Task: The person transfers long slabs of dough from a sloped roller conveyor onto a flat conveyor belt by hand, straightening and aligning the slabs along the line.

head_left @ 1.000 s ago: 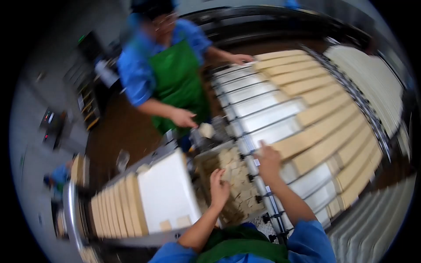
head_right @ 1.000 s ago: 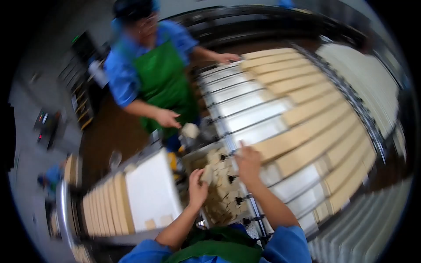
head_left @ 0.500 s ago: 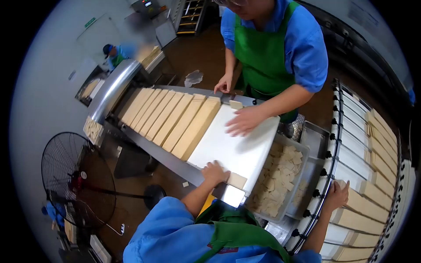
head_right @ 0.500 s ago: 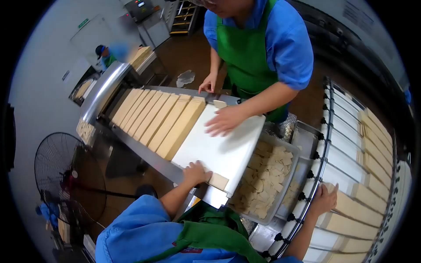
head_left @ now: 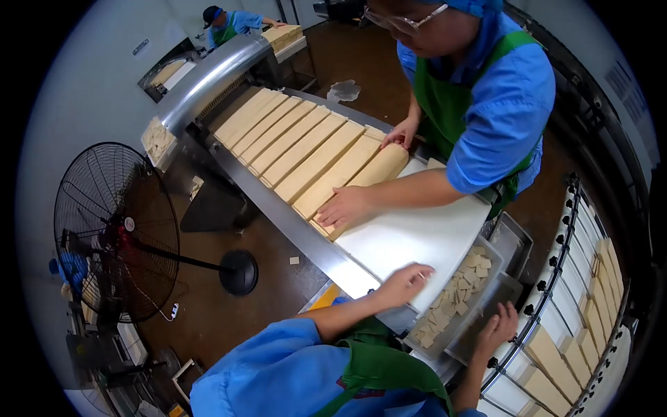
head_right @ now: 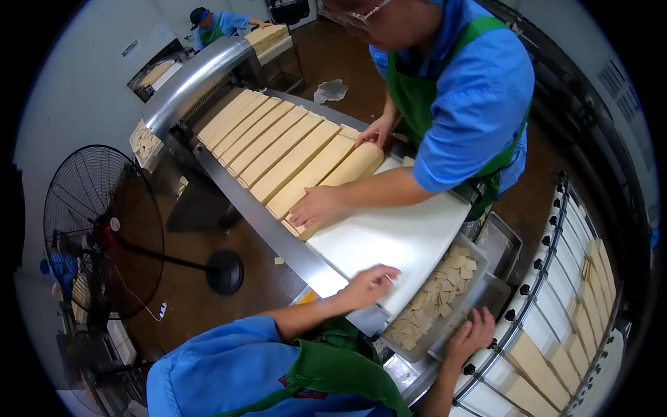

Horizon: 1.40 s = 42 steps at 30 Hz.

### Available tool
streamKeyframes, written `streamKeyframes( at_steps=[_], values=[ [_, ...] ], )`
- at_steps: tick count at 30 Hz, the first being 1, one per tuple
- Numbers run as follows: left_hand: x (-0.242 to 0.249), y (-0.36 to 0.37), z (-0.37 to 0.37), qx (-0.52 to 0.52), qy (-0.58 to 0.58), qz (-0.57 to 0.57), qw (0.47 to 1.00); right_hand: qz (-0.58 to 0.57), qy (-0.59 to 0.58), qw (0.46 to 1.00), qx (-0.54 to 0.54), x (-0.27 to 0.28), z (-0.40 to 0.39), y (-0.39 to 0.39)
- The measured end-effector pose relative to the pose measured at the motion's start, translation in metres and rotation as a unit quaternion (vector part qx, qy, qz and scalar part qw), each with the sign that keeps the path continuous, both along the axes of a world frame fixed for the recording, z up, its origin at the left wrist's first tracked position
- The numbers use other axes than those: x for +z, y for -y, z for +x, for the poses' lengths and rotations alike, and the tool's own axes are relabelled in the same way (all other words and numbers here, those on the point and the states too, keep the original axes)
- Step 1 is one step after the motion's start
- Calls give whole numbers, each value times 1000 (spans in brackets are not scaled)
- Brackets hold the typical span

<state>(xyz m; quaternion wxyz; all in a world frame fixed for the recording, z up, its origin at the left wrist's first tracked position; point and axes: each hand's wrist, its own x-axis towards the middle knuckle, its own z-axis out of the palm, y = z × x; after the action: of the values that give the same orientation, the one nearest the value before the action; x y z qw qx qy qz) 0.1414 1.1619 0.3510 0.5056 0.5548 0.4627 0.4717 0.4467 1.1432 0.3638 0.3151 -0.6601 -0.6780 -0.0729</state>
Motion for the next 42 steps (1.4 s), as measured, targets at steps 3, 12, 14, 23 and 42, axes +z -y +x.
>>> streamKeyframes(
  at_steps=[3,12,14,23,42],
  values=[
    [9,-16,-74,179,-64,92,977,-17,-16,997,79,25,-80,-8],
    [-85,-44,-278,404,-351,-172,827,-28,-144,915,377,83,-267,-69],
    [-72,-48,-275,352,-343,-178,852,-40,-108,912,393,77,-302,-95],
    [-56,-55,-254,215,-456,-174,846,-247,106,942,202,-39,-431,-251],
    [-38,-62,-192,15,-356,-126,926,-420,-50,895,-143,5,-307,-261]
  ],
)
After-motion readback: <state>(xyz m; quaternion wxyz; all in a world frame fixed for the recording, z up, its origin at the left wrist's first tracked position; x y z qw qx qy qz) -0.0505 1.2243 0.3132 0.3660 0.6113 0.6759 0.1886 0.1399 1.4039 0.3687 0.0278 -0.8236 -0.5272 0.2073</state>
